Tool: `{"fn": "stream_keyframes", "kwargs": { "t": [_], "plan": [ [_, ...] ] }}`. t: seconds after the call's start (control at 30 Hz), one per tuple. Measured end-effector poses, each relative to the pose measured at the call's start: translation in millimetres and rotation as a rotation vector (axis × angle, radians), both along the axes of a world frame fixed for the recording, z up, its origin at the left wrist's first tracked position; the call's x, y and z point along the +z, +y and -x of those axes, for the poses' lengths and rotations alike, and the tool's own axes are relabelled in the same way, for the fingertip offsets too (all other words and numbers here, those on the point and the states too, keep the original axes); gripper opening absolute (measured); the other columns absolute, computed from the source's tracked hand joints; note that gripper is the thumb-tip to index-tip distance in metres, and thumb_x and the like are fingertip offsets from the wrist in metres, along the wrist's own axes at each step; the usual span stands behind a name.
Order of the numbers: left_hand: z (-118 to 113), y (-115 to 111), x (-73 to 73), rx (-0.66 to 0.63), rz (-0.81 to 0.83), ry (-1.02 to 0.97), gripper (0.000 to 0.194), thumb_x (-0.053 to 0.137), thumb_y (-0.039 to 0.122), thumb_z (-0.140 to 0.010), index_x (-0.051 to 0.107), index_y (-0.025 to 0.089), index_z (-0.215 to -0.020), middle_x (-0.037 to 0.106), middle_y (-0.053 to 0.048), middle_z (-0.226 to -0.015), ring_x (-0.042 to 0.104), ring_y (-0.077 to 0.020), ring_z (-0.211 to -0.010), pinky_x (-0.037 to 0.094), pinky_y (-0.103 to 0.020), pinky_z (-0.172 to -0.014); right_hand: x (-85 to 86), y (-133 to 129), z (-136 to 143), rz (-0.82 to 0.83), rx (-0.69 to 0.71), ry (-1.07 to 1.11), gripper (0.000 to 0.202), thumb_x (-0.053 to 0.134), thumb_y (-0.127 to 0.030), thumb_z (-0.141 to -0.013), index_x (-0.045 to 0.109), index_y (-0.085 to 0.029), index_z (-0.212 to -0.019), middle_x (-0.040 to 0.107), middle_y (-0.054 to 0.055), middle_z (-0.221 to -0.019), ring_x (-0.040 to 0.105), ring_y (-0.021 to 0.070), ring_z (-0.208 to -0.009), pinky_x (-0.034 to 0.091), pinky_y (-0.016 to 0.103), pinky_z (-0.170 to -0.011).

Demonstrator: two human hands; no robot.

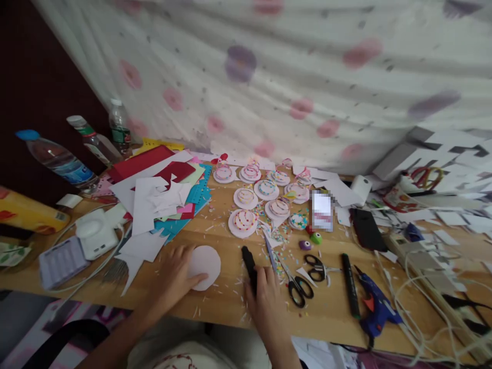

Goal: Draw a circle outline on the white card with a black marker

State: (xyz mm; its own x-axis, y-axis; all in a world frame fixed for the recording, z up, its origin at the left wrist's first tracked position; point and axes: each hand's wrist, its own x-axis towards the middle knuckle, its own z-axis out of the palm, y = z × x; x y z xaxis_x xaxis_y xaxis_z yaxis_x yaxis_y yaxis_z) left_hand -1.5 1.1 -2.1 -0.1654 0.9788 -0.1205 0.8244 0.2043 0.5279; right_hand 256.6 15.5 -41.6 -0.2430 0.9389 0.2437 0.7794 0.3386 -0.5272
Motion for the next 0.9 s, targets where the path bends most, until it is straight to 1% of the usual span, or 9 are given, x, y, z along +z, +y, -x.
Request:
{"fn": "stream_keyframes", "kwargs": {
  "t": [0.17,0.3,0.37,0.43,0.47,0.57,0.63,0.73,0.9],
  "plan": [
    [9,7,-2.6,0.082,-0.015,-0.21,0.042,0.075,0.022,-0.06,0.06,0.017,-0.099,0.061,-0.01,-0.103,0.052,-0.0325,-0.105,0.04,-0.048,-0.097,-4.8,2,-6,0.027,0.001,0.065,0.024,0.048,-0.029,-0.093,0.06,-0.02,-0.113,0.064,0.011,-0.1,0.063,0.0299,-0.093,0.054,0.048,-0.081],
    [14,7,6.7,0.117,-0.028,-0.48,0.025,0.066,0.032,-0.07,0.055,0.019,-0.089,0.061,-0.005,-0.092,0.057,-0.0246,-0.091,0.048,-0.039,-0.085,1.6,-8,-15,0.07,-0.064,0.198,0.032,0.043,-0.035,-0.098,0.06,-0.022,-0.122,0.067,0.011,-0.112,0.064,0.0273,-0.106,0.053,0.044,-0.09],
    [15,5,13.2,0.143,-0.027,-0.586,0.027,0.061,0.039,-0.077,0.055,0.019,-0.094,0.062,-0.005,-0.093,0.06,-0.0227,-0.089,0.05,-0.035,-0.081,13.5,-17,-17,0.194,-0.151,0.407,0.035,0.049,-0.042,-0.096,0.063,-0.023,-0.121,0.069,0.01,-0.112,0.065,0.026,-0.104,0.053,0.04,-0.089],
    [15,4,21.0,0.199,-0.01,-0.727,0.034,0.062,0.044,-0.081,0.055,0.018,-0.102,0.065,-0.007,-0.099,0.063,-0.0227,-0.092,0.052,-0.033,-0.079,31.6,-26,-12,0.406,-0.203,0.692,0.038,0.059,-0.048,-0.091,0.066,-0.025,-0.121,0.071,0.008,-0.104,0.067,0.0223,-0.087,0.056,0.035,-0.078],
    [14,4,25.5,0.243,0.014,-0.845,0.039,0.065,0.046,-0.08,0.056,0.018,-0.105,0.066,-0.008,-0.103,0.063,-0.023,-0.094,0.052,-0.032,-0.078,42.0,-30,-9,0.505,-0.223,0.841,0.04,0.062,-0.047,-0.09,0.064,-0.026,-0.124,0.071,0.007,-0.102,0.065,0.0191,-0.075,0.056,0.032,-0.068],
    [11,2,39.8,0.381,0.133,-1.298,0.052,0.081,0.042,-0.071,0.06,0.016,-0.11,0.069,-0.01,-0.108,0.065,-0.0228,-0.094,0.054,-0.027,-0.073,69.8,-39,4,0.641,-0.198,1.145,0.039,0.066,-0.044,-0.088,0.064,-0.029,-0.125,0.068,0.007,-0.108,0.059,0.0142,-0.065,0.051,0.027,-0.057],
    [9,1,47.2,0.441,0.206,-1.505,0.055,0.087,0.036,-0.066,0.063,0.015,-0.111,0.07,-0.01,-0.105,0.067,-0.0206,-0.088,0.054,-0.024,-0.069,79.7,-41,8,0.677,-0.156,1.177,0.038,0.067,-0.041,-0.088,0.063,-0.033,-0.126,0.068,0.006,-0.106,0.056,0.0126,-0.061,0.049,0.026,-0.054],
    [7,-3,51.2,0.519,0.281,-1.685,0.05,0.09,0.028,-0.062,0.067,0.014,-0.104,0.073,-0.007,-0.094,0.067,-0.0162,-0.076,0.054,-0.019,-0.062,80.8,-44,7,0.683,-0.069,1.145,0.04,0.064,-0.04,-0.091,0.059,-0.039,-0.13,0.069,0.004,-0.097,0.053,0.0128,-0.056,0.049,0.028,-0.052],
    [5,-11,48.3,0.551,0.297,-1.809,0.039,0.091,0.024,-0.062,0.068,0.014,-0.092,0.073,-0.003,-0.085,0.069,-0.0144,-0.071,0.056,-0.018,-0.062,72.8,-49,1,0.655,-0.046,1.085,0.043,0.062,-0.037,-0.093,0.056,-0.035,-0.136,0.068,0.003,-0.085,0.054,0.0124,-0.055,0.049,0.025,-0.052]
  ]
}}
